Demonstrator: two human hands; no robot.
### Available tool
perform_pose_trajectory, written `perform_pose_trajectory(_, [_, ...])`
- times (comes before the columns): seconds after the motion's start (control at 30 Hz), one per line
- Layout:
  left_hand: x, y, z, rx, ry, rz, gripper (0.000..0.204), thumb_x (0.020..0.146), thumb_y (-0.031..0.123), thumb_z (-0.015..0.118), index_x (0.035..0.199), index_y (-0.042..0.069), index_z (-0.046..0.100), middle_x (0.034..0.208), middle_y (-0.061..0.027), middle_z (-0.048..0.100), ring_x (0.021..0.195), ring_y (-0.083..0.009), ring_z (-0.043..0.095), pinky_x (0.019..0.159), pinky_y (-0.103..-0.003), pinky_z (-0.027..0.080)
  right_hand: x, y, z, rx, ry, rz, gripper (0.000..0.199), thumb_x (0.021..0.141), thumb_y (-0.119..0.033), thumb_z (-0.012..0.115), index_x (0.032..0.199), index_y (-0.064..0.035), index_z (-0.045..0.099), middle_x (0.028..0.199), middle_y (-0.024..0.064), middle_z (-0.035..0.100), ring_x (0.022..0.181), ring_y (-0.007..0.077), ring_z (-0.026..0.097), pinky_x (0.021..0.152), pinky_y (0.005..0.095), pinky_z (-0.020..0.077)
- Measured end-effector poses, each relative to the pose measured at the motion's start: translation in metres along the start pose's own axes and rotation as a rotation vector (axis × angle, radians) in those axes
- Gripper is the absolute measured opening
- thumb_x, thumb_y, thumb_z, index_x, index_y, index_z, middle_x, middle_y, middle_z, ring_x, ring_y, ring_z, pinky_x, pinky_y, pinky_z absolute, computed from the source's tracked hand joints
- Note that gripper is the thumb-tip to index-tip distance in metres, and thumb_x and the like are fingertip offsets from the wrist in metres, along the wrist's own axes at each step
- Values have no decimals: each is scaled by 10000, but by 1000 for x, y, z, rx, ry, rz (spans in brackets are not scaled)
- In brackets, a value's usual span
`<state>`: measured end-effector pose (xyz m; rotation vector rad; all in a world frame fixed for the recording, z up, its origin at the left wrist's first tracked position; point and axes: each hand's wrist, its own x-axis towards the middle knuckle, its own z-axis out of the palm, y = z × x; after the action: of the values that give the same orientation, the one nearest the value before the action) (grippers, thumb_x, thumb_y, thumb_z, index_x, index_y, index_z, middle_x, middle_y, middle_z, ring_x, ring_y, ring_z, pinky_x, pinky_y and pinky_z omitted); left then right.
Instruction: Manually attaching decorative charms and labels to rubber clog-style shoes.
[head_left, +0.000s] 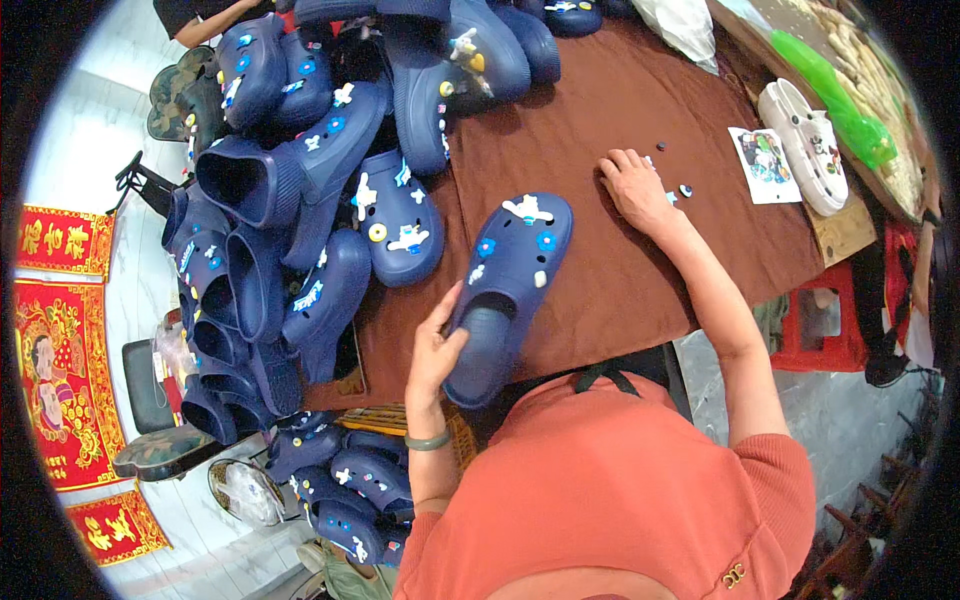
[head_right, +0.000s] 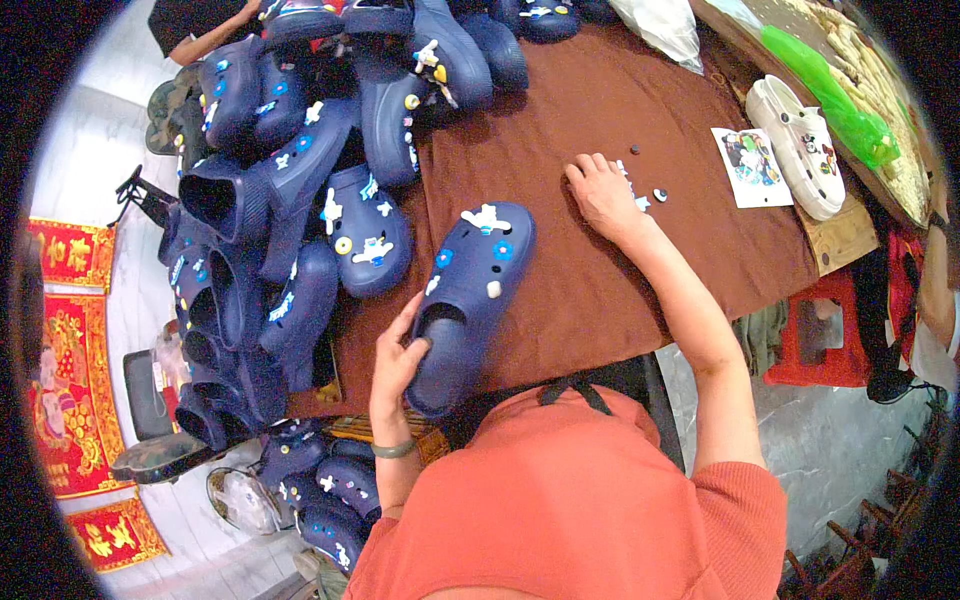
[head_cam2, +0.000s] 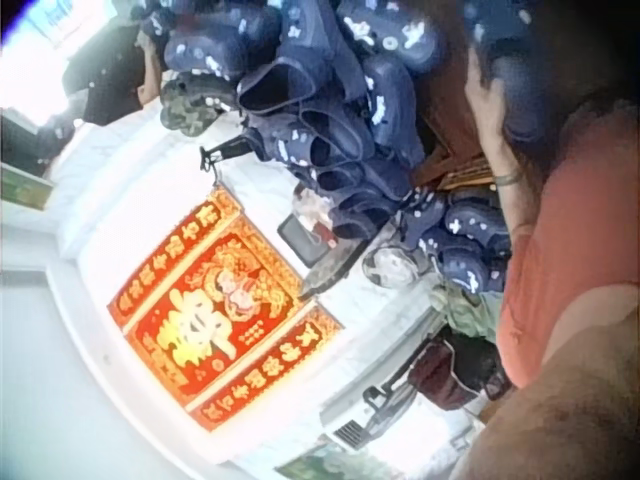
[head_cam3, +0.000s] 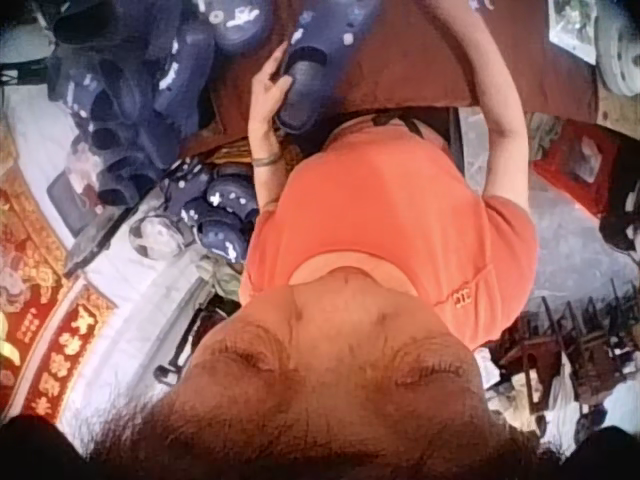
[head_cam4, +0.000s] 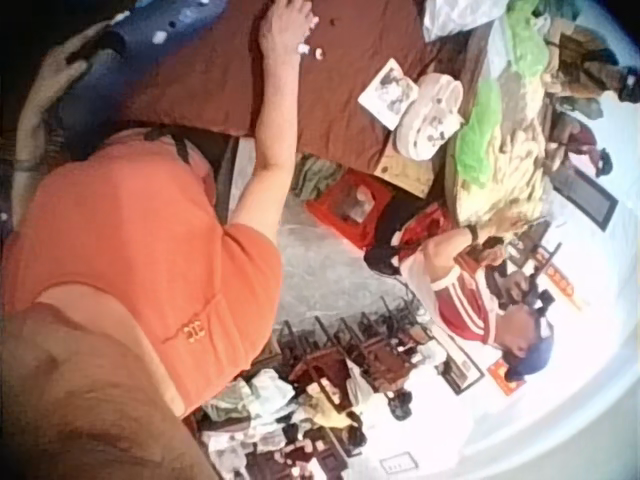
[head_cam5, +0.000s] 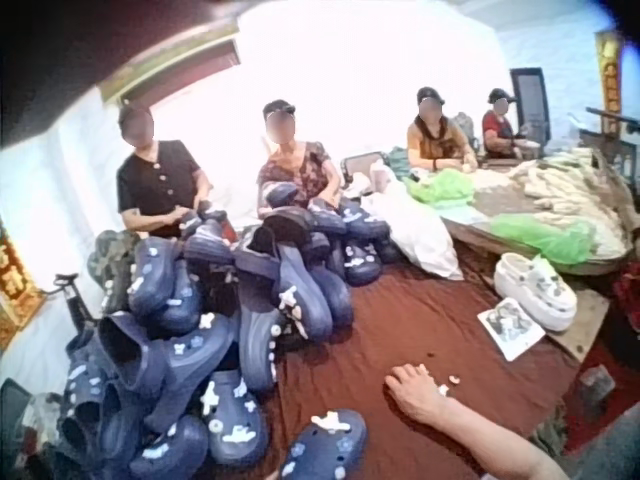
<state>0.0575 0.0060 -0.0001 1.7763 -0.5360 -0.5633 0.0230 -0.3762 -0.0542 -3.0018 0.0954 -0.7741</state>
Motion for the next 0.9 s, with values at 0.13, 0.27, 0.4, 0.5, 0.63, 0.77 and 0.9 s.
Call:
perform_pose_trajectory(0.13, [0, 16, -1, 501, 324, 65, 355, 844, 108, 656, 1172, -18, 606, 1196, -134, 609, 1136, -231, 553, 998, -333, 395, -8, 5, -3, 215, -46, 120, 176, 846, -103, 586, 1016, -56, 597, 1077, 123, 557, 1018, 303, 535, 876, 412, 431])
perform_pose_trajectory(0.27, [-23, 18, 5, 336, 442, 127, 196, 907, 142, 611, 981, -32, 663, 1012, -101, 662, 939, -179, 609, 863, -305, 467, -7, 6, 0, 331, 13, 23, 174, 811, -60, 607, 984, -43, 601, 959, 121, 595, 934, 310, 556, 830, 406, 434])
perform_pose_trajectory(0.4, [-32, 25, 28, -3, 269, -98, 309, 975, 236, 522, 922, -35, 660, 947, -88, 657, 842, -143, 594, 778, -280, 474, 1, -12, -14, 623, 72, 30, 183, 796, -62, 654, 971, -29, 614, 940, 135, 623, 930, 330, 585, 833, 410, 453])
perform_pose_trajectory(0.5, [-19, 24, 47, -72, 259, -98, 275, 983, 168, 489, 1045, -55, 636, 992, -91, 656, 890, -151, 588, 822, -288, 468, 0, -20, -16, 777, 8, -40, 200, 777, -55, 677, 966, -27, 619, 947, 137, 624, 956, 338, 591, 818, 397, 479])
perform_pose_trajectory(0.63, [8, 29, 63, -137, 156, -98, 309, 974, 198, 512, 1144, -45, 600, 1096, -87, 620, 977, -144, 566, 857, -274, 445, -4, -23, -7, 737, -96, -104, 174, 803, -35, 654, 973, -3, 637, 991, 144, 616, 942, 317, 605, 802, 372, 499])
perform_pose_trajectory(0.77, [20, 33, 79, -3, 92, -40, 314, 950, 212, 559, 1108, -56, 609, 991, -75, 659, 926, -137, 585, 820, -291, 453, -1, -26, -7, 739, -129, -95, 166, 810, -22, 641, 971, 15, 633, 993, 151, 612, 959, 316, 594, 813, 366, 491])
perform_pose_trajectory(0.9, [14, 32, 82, 67, 151, 30, 324, 935, 227, 581, 1092, -51, 630, 972, -125, 684, 894, -160, 615, 799, -307, 468, 1, -28, -12, 656, 31, -82, 170, 829, -63, 620, 994, -22, 629, 1006, 133, 611, 1004, 319, 563, 864, 390, 457])
